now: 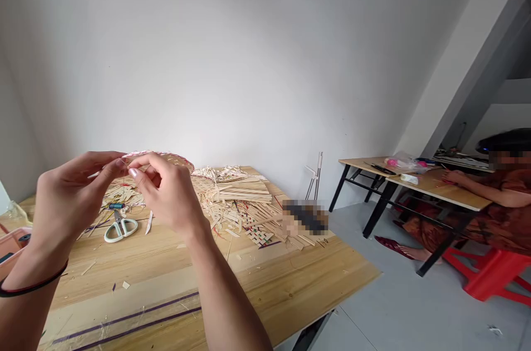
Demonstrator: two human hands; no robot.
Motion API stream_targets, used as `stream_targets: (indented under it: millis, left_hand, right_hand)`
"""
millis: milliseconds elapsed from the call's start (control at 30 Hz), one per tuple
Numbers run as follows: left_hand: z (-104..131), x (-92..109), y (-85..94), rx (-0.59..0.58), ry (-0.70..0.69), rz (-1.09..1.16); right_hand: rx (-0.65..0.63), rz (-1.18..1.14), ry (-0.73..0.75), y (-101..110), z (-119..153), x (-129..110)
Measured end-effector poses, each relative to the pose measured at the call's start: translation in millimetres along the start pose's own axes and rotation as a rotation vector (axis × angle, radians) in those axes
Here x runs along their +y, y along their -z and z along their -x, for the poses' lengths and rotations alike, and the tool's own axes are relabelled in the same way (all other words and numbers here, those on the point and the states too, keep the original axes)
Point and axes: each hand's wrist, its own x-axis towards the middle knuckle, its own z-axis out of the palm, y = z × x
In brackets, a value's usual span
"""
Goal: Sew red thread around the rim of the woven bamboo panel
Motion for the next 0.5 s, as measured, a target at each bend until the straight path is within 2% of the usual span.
stream_targets:
  millis: [300,500]
  left_hand:
    - [8.6,10.8,-2.7,0.058,-0.055,0.115]
    - [10.4,11.3,-4.5,0.036,-0.092,0.107]
  right_hand:
    - [0.052,-0.002,-0.015,0.8,2.3,-0.1]
    - [0.083,0.026,0.020,1.0,3.9,-5.5]
